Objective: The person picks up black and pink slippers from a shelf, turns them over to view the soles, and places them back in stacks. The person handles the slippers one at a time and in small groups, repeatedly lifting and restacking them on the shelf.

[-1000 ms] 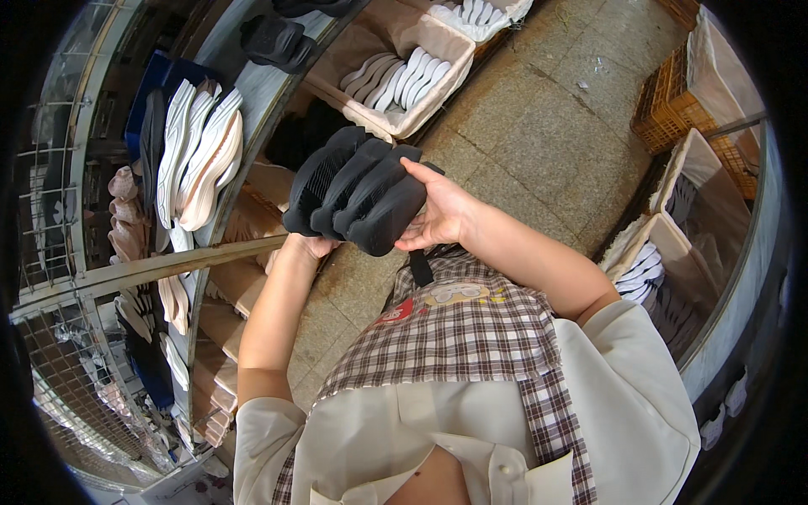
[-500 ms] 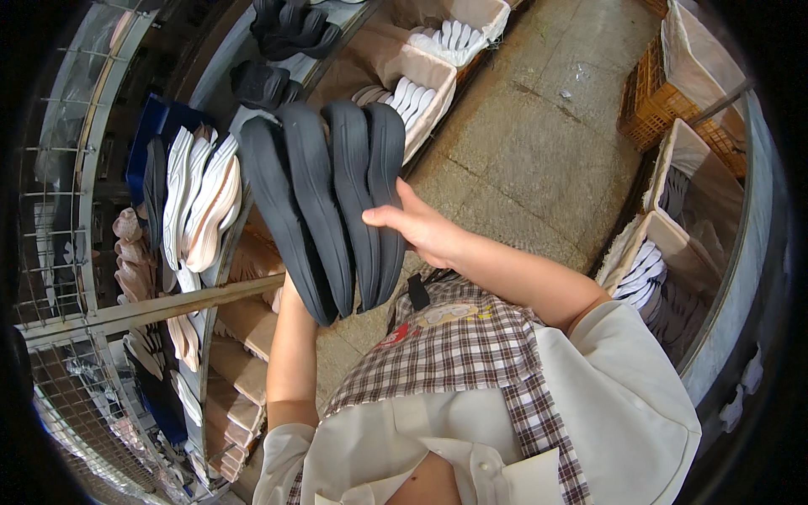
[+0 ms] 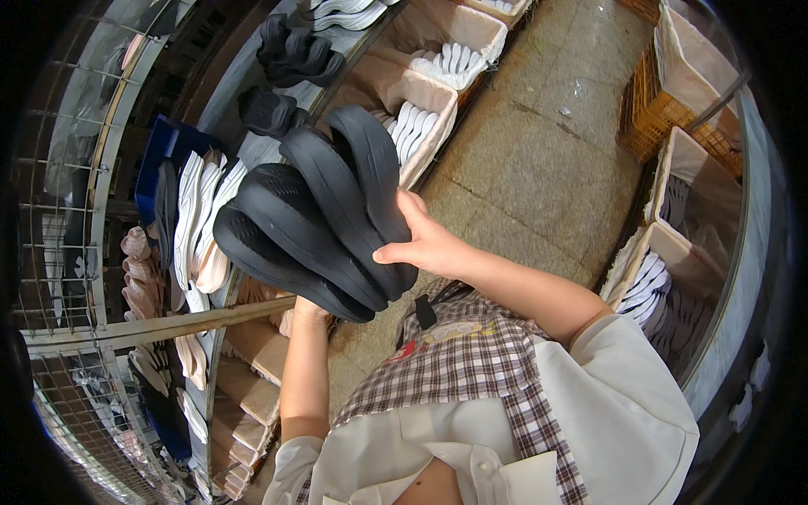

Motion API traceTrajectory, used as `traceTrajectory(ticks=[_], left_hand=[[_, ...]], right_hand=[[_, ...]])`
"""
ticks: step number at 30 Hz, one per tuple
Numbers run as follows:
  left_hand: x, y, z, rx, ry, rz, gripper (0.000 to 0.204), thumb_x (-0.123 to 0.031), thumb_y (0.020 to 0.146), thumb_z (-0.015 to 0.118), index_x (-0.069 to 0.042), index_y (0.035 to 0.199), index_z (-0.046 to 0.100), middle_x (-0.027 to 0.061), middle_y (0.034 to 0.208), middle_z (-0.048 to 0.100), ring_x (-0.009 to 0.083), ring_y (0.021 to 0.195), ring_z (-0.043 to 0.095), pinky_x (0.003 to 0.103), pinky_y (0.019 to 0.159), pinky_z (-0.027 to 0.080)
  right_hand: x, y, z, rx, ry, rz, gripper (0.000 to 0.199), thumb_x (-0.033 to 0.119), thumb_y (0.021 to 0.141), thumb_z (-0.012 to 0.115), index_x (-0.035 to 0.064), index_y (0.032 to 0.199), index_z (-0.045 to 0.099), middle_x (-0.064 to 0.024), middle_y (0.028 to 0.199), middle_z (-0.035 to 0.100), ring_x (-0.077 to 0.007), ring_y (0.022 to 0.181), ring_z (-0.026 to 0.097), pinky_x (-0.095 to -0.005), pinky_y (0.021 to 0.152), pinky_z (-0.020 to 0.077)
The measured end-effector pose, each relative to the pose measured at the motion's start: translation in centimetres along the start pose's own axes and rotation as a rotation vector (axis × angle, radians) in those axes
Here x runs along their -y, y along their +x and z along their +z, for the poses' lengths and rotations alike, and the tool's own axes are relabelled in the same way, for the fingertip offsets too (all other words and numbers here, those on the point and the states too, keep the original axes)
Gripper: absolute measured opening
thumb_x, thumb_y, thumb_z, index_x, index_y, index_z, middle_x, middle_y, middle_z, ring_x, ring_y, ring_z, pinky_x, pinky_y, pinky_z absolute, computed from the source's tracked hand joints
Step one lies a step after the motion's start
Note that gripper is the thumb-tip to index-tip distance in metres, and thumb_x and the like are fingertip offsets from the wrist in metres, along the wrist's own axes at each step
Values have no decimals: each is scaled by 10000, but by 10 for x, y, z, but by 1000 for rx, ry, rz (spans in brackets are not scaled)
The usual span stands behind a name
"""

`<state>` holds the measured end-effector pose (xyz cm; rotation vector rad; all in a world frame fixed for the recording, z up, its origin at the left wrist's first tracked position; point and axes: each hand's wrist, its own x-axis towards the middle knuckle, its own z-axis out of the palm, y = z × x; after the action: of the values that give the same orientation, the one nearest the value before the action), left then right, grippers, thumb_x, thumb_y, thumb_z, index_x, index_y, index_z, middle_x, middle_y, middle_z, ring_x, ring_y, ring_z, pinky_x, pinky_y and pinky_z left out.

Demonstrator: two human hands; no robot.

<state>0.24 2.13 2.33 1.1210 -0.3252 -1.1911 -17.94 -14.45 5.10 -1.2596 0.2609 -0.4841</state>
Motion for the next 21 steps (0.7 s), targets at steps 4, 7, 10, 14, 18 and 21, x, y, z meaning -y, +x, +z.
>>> traceTrajectory(ticks=[4,7,10,14,18,21], left_hand=[[4,-4,-2,26,-12,19,492,-18,831,629,-31,1291,456,101,1224,537,225,1081,534,364,939,460],[3,-8,1,24,-32,33,492,-21,832,628,-28,1292,453,101,1234,531,224,1087,530,363,943,456],[-1,-12,7,42,-43,53,492,-25,834,626,-25,1294,451,101,1243,525,223,1093,526,361,946,453],[-4,-17,16,49,-43,75,495,-31,835,627,-22,1296,447,101,1258,514,221,1104,518,360,955,444],[-7,-21,19,36,-10,72,505,-42,833,633,-22,1300,444,102,1265,508,222,1111,513,362,963,436],[-7,-23,19,53,-23,74,512,-43,823,645,-23,1296,450,101,1256,512,221,1103,515,360,960,437]], right_hand=[[7,2,-5,20,-71,-24,939,180,711,721,-1,1437,153,-205,1406,220,-329,1342,190,-393,1110,169],[13,4,-5,55,-9,-24,930,105,719,706,-6,1441,130,-169,1425,230,-282,1346,208,-374,1105,187],[19,3,-3,92,136,19,916,30,730,668,-5,1446,98,-137,1444,236,-239,1346,223,-356,1098,206],[21,3,-3,109,157,23,908,-4,734,637,-3,1450,78,-121,1458,232,-220,1342,238,-345,1095,217],[18,4,-3,114,158,4,910,1,730,638,-2,1449,81,-125,1459,230,-224,1346,233,-345,1097,215],[16,4,-2,118,171,6,914,9,731,645,2,1450,81,-127,1461,227,-223,1349,230,-347,1098,213]])
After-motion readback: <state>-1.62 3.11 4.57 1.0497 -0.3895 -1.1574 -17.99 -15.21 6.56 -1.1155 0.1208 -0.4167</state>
